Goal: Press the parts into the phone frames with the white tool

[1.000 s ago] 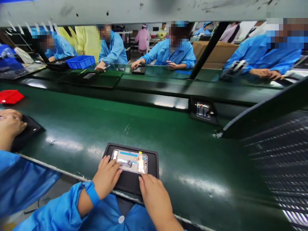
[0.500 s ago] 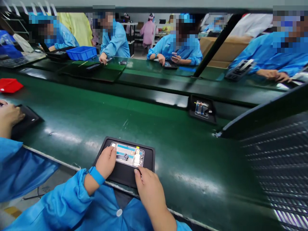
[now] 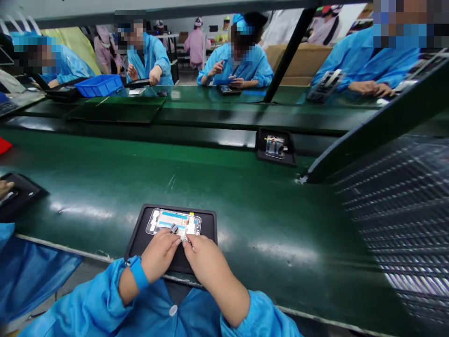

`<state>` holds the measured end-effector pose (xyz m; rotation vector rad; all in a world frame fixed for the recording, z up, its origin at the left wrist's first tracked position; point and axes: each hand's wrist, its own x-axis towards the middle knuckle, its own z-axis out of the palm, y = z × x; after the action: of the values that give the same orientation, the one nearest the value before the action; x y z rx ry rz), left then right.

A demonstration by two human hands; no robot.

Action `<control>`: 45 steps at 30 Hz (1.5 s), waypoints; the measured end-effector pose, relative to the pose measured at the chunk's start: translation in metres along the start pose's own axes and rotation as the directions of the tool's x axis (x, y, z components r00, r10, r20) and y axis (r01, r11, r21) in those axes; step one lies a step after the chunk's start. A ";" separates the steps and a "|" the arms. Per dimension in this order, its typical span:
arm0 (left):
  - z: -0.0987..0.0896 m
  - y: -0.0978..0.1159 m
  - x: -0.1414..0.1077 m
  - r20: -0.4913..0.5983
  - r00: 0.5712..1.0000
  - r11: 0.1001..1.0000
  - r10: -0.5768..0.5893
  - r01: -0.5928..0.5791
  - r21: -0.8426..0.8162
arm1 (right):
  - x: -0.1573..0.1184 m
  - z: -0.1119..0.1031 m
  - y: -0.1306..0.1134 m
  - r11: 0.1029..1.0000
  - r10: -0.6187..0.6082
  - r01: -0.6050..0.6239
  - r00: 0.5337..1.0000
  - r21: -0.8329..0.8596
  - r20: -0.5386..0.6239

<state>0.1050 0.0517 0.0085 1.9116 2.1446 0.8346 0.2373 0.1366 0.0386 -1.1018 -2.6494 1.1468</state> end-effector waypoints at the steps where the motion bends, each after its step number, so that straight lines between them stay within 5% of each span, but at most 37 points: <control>1: 0.000 0.000 0.000 0.013 1.000 1.000 0.004 -0.004 0.003 | 0.001 0.000 -0.001 1.000 -0.012 0.012 1.000 -0.014 0.007; 6: -0.003 0.002 -0.001 0.035 0.999 0.999 0.041 -0.042 0.021 | 0.001 -0.009 -0.004 0.998 -0.060 0.060 0.997 0.001 0.042; 10: -0.005 0.006 -0.003 -0.029 0.987 0.986 0.161 -0.160 0.038 | -0.003 -0.017 -0.001 0.943 0.031 -0.085 0.985 0.322 0.170; 15: 0.000 0.012 -0.004 -0.146 0.958 0.968 0.248 -0.242 0.059 | -0.008 -0.006 0.004 0.458 0.316 -0.546 0.837 0.702 0.446; 19: 0.007 0.018 -0.001 -0.159 0.965 0.975 0.209 -0.194 0.105 | -0.007 -0.002 0.007 0.252 0.422 -0.551 0.802 0.795 0.423; 23: 0.015 0.023 0.002 -0.055 0.992 0.973 0.117 -0.103 0.206 | 0.000 -0.009 0.010 0.154 0.556 -0.358 0.802 0.921 0.219; 26: 0.020 0.023 0.004 0.016 0.997 0.962 0.072 -0.074 0.262 | 0.004 -0.009 0.016 0.247 0.613 -0.193 0.790 0.950 0.001; 30: 0.022 0.022 0.004 0.039 0.998 0.961 0.043 -0.052 0.273 | 0.001 0.006 0.024 0.611 0.570 -0.126 0.756 0.782 -0.323; 33: 0.021 0.022 0.005 0.037 0.999 0.960 0.034 -0.043 0.278 | -0.003 0.021 0.029 0.774 0.469 -0.049 0.714 0.631 -0.520; 45: 0.016 0.031 0.009 0.057 0.997 0.937 -0.052 0.029 0.349 | -0.009 0.035 0.037 0.852 0.332 0.076 0.685 0.517 -0.648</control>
<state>0.1377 0.0665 0.0126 2.0060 2.4120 0.3945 0.2549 0.1271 -0.0092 -1.2860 -1.5541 1.0353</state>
